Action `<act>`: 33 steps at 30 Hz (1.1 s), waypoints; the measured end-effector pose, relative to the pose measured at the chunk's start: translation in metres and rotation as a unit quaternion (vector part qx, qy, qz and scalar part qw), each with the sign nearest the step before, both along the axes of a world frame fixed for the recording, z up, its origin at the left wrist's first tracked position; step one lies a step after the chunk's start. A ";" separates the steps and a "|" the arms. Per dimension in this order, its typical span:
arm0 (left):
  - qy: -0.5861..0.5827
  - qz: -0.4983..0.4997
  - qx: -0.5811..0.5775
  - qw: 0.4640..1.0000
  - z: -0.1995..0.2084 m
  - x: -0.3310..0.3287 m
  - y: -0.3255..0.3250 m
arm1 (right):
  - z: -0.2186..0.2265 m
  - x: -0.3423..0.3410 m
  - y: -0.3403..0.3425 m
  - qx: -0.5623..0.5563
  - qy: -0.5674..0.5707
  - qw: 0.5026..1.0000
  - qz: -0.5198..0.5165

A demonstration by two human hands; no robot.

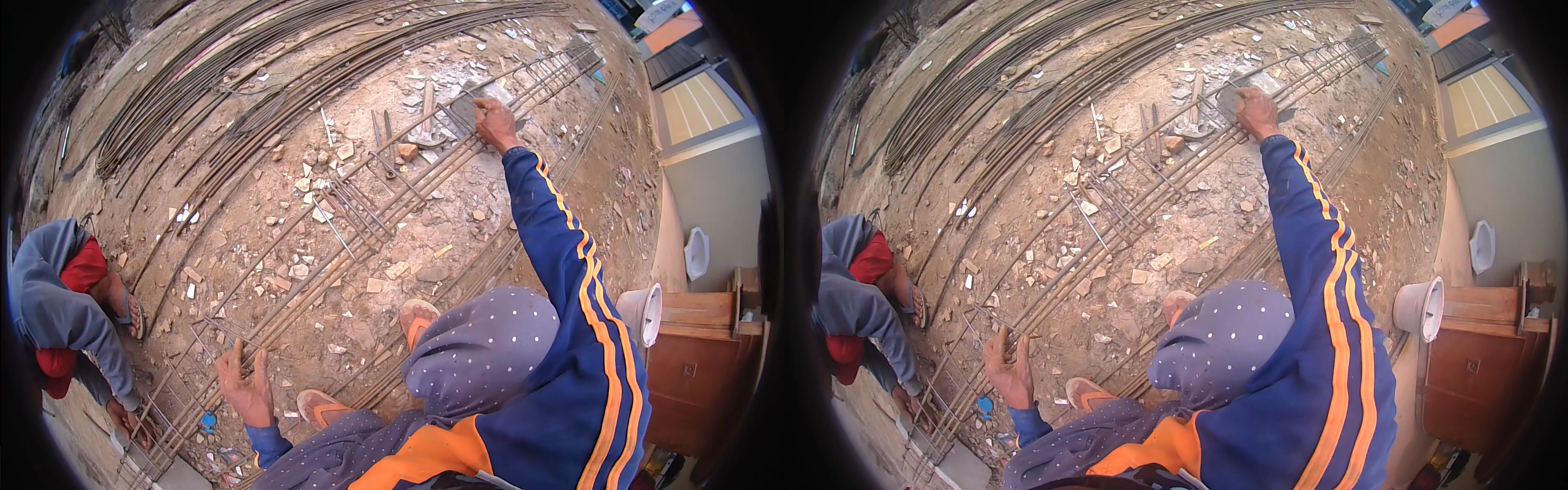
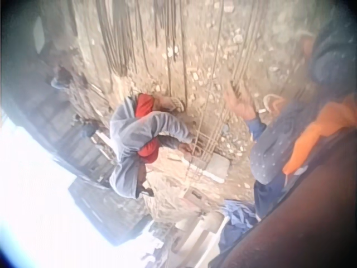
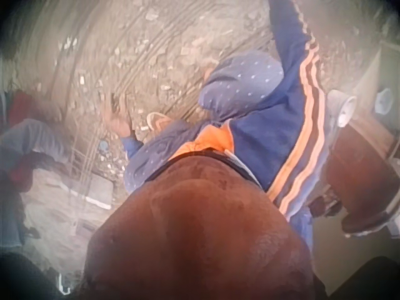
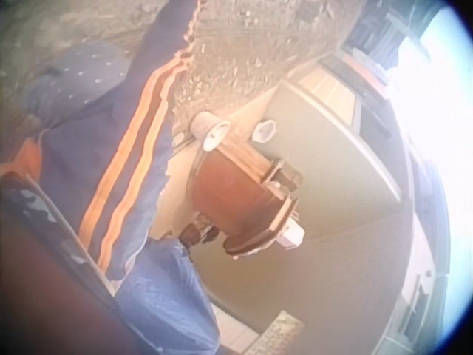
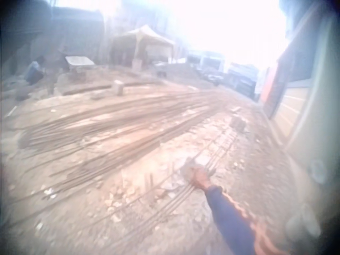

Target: The person sits on the ground and assembles small rebar cages by placing rectangular rebar stirrups onto parallel rebar rods and securing them with wire ties. The person repeatedly picks up stirrups, positions them along the rods, and twists wire ties to fasten the components together.

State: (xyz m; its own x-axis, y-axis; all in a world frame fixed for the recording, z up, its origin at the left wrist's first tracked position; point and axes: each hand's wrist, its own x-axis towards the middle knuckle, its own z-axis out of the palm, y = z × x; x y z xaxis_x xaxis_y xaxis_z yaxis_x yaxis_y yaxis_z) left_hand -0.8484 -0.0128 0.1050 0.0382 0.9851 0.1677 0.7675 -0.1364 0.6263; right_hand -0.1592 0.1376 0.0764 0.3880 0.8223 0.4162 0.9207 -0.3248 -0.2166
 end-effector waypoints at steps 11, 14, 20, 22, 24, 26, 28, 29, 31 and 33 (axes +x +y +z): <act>0.011 0.016 -0.029 0.999 0.009 0.007 -0.004 | -0.003 0.032 0.024 -0.036 -0.011 0.993 -0.114; 0.011 0.014 -0.022 1.000 0.010 0.007 -0.003 | 0.000 -0.005 0.015 0.004 0.047 0.996 -0.071; 0.022 0.019 -0.040 0.999 0.006 0.006 -0.003 | 0.001 -0.051 -0.011 0.043 0.074 0.996 0.003; 0.021 0.020 -0.040 0.999 0.009 0.006 -0.002 | 0.003 -0.064 -0.015 0.051 0.048 0.996 0.052; 0.018 0.014 -0.030 0.999 0.012 0.010 -0.002 | 0.005 -0.067 -0.019 0.042 0.019 0.997 0.067; 0.035 0.010 -0.024 0.999 0.008 0.009 -0.004 | -0.002 -0.056 -0.018 0.014 -0.007 0.999 0.052; 0.041 0.003 -0.013 0.999 0.007 0.007 -0.004 | -0.009 -0.041 -0.011 0.009 -0.020 0.999 0.041; 0.037 -0.004 -0.007 0.999 0.008 0.007 -0.004 | -0.013 -0.029 -0.009 0.014 -0.020 0.999 0.036; 0.034 -0.013 -0.005 0.999 0.008 0.009 -0.005 | -0.016 0.001 -0.008 0.028 -0.025 0.999 0.020; 0.042 -0.009 -0.008 0.999 0.012 0.015 -0.005 | -0.012 0.010 -0.003 0.050 -0.029 0.998 0.005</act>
